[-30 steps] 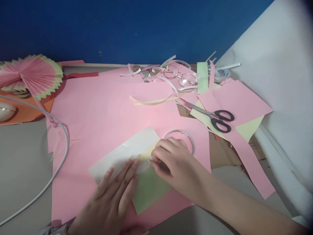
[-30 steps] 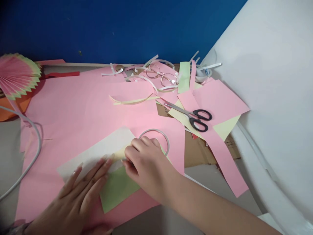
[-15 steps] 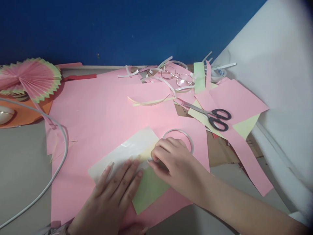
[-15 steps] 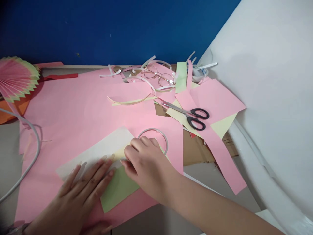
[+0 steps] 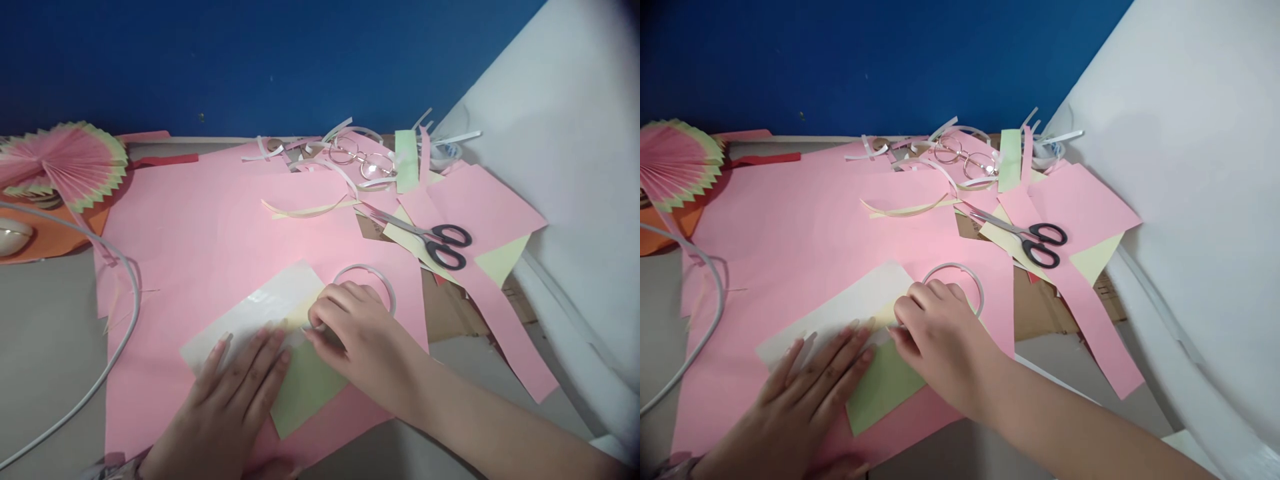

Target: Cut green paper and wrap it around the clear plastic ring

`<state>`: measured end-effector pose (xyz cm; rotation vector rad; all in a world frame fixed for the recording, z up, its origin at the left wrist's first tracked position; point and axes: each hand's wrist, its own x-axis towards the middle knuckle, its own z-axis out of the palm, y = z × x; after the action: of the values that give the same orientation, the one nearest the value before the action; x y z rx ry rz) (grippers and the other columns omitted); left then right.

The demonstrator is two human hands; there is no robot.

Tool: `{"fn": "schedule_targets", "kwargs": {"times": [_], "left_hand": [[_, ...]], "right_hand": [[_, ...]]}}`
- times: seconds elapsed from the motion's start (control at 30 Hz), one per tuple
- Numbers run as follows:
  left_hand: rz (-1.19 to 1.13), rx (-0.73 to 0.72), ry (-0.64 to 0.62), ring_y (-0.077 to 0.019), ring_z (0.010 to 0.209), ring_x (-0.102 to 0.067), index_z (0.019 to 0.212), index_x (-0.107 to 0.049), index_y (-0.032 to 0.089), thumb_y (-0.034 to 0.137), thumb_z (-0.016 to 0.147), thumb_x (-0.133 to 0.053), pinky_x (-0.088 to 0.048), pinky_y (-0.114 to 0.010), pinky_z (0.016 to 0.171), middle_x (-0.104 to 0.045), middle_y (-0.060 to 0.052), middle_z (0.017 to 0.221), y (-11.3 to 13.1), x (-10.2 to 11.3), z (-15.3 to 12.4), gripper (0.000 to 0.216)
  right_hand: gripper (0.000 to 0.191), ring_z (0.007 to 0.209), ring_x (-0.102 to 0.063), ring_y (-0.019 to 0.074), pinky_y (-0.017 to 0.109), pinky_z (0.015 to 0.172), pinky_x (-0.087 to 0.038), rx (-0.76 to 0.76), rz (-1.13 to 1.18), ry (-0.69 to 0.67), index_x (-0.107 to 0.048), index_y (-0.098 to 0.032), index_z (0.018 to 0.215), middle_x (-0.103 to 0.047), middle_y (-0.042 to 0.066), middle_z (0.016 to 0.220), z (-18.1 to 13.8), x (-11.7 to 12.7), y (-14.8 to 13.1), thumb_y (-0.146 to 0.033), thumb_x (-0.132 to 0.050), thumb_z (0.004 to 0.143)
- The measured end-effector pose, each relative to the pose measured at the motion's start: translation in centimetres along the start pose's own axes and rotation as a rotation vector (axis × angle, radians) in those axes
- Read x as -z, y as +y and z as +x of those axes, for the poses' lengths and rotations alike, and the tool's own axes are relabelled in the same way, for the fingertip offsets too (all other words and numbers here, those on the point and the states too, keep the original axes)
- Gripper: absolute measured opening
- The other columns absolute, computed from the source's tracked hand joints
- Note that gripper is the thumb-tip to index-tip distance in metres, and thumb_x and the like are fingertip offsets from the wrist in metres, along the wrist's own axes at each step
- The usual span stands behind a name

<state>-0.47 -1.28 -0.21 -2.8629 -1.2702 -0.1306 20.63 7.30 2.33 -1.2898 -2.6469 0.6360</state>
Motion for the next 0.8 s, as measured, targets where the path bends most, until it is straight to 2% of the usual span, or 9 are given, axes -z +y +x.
{"fn": "schedule_targets", "kwargs": {"times": [0.17,0.4,0.5,0.6,0.8], "left_hand": [[-0.018,0.037,0.035,-0.0258,0.134,-0.026,0.133,-0.045,0.014,0.068,0.079,-0.04,-0.005,-0.044,0.112,-0.04,-0.011,0.143,0.2,-0.1,0.2,0.076],[-0.018,0.036,0.022,-0.0252,0.133,-0.028,0.133,-0.045,0.014,0.067,0.079,-0.042,-0.005,-0.044,0.112,-0.04,-0.011,0.142,0.3,0.1,0.2,0.076],[-0.029,0.058,0.022,-0.0249,0.133,-0.029,0.131,-0.047,0.014,0.068,0.079,-0.041,-0.005,-0.044,0.113,-0.041,-0.01,0.142,0.5,0.1,0.1,0.075],[-0.029,0.059,0.029,-0.0251,0.133,-0.029,0.13,-0.049,0.015,0.068,0.078,-0.041,-0.005,-0.044,0.113,-0.041,-0.01,0.142,0.4,0.1,0.0,0.075],[-0.005,0.007,0.018,-0.027,0.133,-0.029,0.13,-0.048,0.012,0.068,0.078,-0.042,-0.005,-0.045,0.112,-0.041,-0.013,0.141,0.3,0.1,0.3,0.077]], "right_hand": [[0.006,0.084,-0.046,0.0176,0.034,0.074,-0.033,-0.013,0.007,0.015,-0.052,-0.018,0.087,-0.056,0.003,0.087,-0.1,0.2,0.2,-0.017,-0.046,0.086],[0.009,0.083,-0.046,0.0166,0.033,0.074,-0.033,-0.042,0.034,-0.006,-0.05,-0.019,0.084,-0.055,0.001,0.087,-0.2,0.8,0.7,-0.012,-0.044,0.087],[0.005,0.085,-0.046,0.0161,0.032,0.075,-0.033,-0.039,0.071,-0.023,-0.049,-0.02,0.085,-0.055,0.001,0.087,-0.2,1.1,0.8,-0.017,-0.047,0.088],[0.01,0.083,-0.045,0.0152,0.032,0.076,-0.032,-0.045,0.083,-0.051,-0.048,-0.02,0.08,-0.053,0.0,0.085,-0.3,1.5,0.8,-0.024,-0.05,0.089],[0.015,0.079,-0.042,0.0144,0.031,0.073,-0.03,-0.064,0.043,-0.06,-0.045,-0.02,0.076,-0.052,-0.001,0.083,-0.2,1.6,0.5,-0.022,-0.049,0.089]]}}
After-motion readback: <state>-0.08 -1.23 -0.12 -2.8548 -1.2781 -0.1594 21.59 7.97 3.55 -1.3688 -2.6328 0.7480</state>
